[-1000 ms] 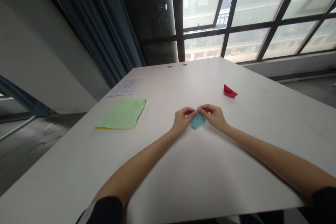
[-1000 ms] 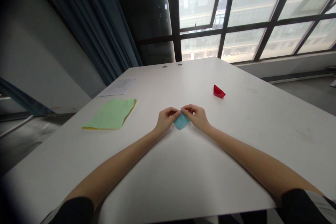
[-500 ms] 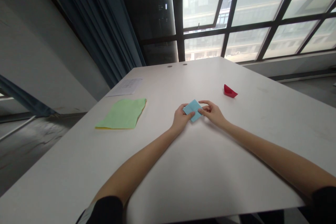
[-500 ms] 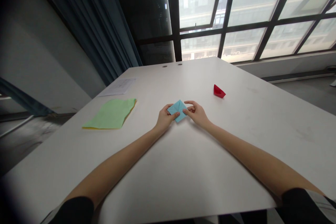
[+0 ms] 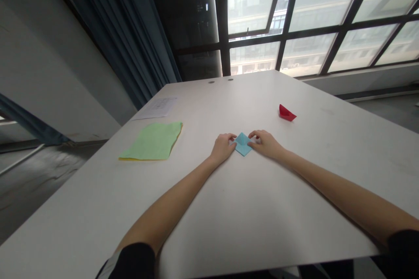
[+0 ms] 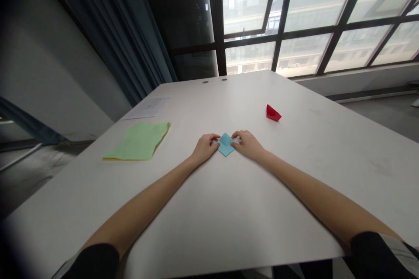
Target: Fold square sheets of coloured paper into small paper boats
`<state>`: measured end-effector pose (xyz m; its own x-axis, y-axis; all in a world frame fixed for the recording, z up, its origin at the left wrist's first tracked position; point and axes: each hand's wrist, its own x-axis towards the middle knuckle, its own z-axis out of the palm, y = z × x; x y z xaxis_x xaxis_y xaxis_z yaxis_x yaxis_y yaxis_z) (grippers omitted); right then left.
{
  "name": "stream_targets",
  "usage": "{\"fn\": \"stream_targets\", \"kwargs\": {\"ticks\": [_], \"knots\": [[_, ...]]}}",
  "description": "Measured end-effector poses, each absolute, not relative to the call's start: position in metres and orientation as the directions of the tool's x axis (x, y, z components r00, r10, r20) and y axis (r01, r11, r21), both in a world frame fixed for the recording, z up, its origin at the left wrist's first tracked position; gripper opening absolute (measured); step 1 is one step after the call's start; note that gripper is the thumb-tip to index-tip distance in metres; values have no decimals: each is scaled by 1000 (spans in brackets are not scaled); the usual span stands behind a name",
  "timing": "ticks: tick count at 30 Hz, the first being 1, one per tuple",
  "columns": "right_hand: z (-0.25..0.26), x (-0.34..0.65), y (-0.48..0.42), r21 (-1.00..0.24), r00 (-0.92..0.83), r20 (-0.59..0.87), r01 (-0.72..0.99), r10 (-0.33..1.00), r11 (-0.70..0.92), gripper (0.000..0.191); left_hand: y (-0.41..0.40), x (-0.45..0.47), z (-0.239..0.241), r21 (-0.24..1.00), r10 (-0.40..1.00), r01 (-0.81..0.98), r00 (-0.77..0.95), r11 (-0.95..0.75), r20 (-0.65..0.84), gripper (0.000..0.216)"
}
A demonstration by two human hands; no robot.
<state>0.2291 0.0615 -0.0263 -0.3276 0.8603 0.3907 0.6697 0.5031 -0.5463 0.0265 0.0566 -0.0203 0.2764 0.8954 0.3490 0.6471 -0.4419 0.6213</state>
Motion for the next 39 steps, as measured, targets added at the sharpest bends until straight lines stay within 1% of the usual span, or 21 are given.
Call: {"fn": "stream_targets", "kwargs": {"ticks": [2, 4, 8, 11, 13, 15, 17, 21, 23, 26, 29, 33, 37, 39], "knots": [[-29, 230, 63, -495, -352, 402, 694, 845, 524, 17, 57, 26, -20, 559, 880, 684, 310, -469, 359, 22], [-29, 230, 64, -486, -361, 398, 697, 843, 528, 16, 57, 26, -20, 555, 882, 690, 306, -465, 358, 22], [-24, 229, 61, -524, -361, 363, 683, 859, 509, 14, 58, 25, -21, 584, 888, 674, 286, -453, 359, 26], [-22, 228, 58, -569, -366, 338, 654, 867, 498, 22, 58, 25, -23, 583, 881, 663, 298, -469, 369, 27], [-23, 228, 58, -550, -406, 352, 639, 843, 537, 22, 58, 25, -24, 565, 870, 667, 305, -485, 387, 25], [-25, 230, 60, -486, -466, 381, 634, 799, 601, 15, 59, 24, -26, 513, 845, 680, 338, -523, 414, 18], [-27, 232, 62, -418, -515, 404, 631, 756, 653, 14, 59, 23, -26, 429, 800, 686, 416, -588, 433, 13], [-26, 237, 65, -343, -603, 400, 600, 690, 723, 18, 61, 20, -26, 267, 691, 643, 608, -718, 392, 21], [-23, 238, 64, -315, -650, 391, 571, 652, 758, 19, 62, 19, -26, 220, 646, 612, 670, -760, 365, 24], [-21, 237, 63, -282, -680, 401, 546, 614, 789, 22, 62, 19, -27, 181, 615, 593, 705, -785, 353, 26], [-22, 237, 63, -283, -681, 408, 538, 608, 794, 23, 62, 20, -28, 181, 620, 601, 694, -779, 365, 27], [-23, 241, 64, -336, -672, 388, 534, 631, 776, 24, 61, 19, -27, 200, 598, 566, 719, -800, 354, 31], [-20, 246, 64, -373, -678, 353, 530, 644, 762, 33, 58, 14, -20, 252, 590, 534, 745, -807, 311, 42], [-20, 247, 65, -383, -683, 348, 522, 642, 762, 32, 57, 12, -17, 288, 604, 533, 734, -796, 311, 48]]}}
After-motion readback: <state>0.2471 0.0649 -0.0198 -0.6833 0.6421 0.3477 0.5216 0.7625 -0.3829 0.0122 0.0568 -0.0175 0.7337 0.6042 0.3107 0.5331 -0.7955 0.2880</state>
